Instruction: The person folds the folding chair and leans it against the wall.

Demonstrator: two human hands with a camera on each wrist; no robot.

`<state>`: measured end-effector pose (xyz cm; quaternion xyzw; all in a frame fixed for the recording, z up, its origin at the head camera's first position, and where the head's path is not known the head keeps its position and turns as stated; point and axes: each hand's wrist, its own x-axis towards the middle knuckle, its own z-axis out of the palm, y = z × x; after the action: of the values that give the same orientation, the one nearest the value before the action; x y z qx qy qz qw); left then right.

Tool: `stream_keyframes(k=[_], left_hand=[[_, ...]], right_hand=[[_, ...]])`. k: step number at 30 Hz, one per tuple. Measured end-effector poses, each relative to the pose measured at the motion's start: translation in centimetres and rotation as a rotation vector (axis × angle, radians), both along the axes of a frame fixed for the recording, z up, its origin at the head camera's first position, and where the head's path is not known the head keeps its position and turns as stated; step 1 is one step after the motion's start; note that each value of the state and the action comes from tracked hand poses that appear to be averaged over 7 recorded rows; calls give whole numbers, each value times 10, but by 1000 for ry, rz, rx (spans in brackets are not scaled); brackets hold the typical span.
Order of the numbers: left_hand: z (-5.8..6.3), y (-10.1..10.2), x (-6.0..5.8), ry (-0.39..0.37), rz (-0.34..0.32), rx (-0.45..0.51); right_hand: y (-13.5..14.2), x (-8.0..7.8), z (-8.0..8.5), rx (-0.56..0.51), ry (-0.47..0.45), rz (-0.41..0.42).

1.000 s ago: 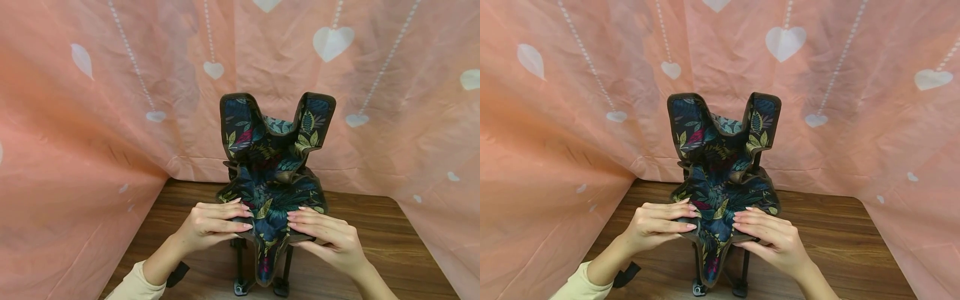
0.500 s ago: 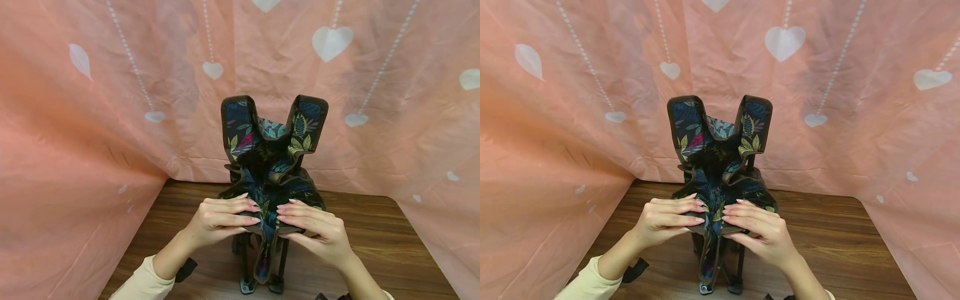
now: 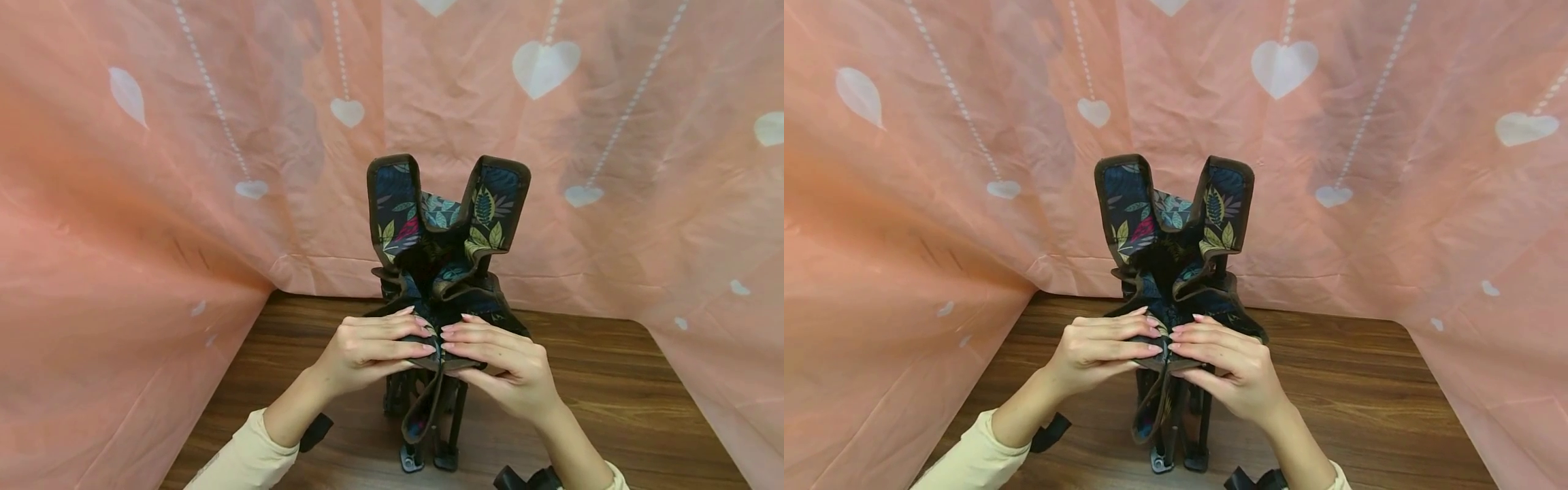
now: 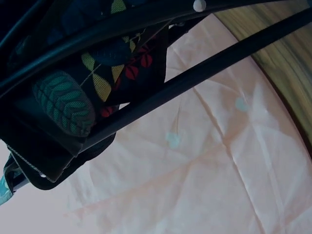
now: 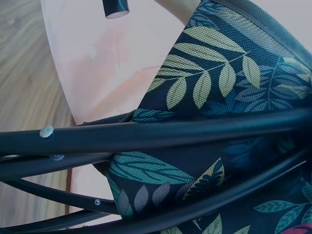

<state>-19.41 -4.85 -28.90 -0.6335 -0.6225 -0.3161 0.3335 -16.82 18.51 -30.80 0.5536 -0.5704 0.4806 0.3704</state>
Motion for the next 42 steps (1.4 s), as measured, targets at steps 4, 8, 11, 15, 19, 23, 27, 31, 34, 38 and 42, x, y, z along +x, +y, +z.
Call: stream_keyframes(k=[4, 8, 11, 15, 19, 23, 27, 31, 34, 38, 42], left_hand=[[1, 2, -5, -9, -34, -4], [2, 3, -12, -14, -83, -6], [2, 3, -17, -11, -113, -2], [1, 4, -19, -8, -134, 0], [2, 6, -19, -6, -139, 5], [3, 5, -17, -6, -127, 6], [3, 4, -14, 45, -93, -2], [1, 4, -11, 115, -57, 3], [-3, 6, -10, 121, -34, 31], [-9, 8, -8, 97, 3, 90], [-12, 8, -6, 92, 24, 121]], right_hand=[[0, -5, 1, 2, 6, 18], [-1, -7, 3, 4, 14, 31], [-2, -9, 4, 8, 16, 43], [-2, -9, 5, 10, 10, 56], [-2, -9, 5, 17, -2, 71], [-2, -10, 5, 13, -1, 82], [-4, -10, 3, 15, 12, 71], [-5, -10, -1, 38, 14, 38], [-4, -9, -5, 68, 3, 10], [-4, -7, -8, 109, 1, -37], [-4, -3, -8, 156, 22, -101]])
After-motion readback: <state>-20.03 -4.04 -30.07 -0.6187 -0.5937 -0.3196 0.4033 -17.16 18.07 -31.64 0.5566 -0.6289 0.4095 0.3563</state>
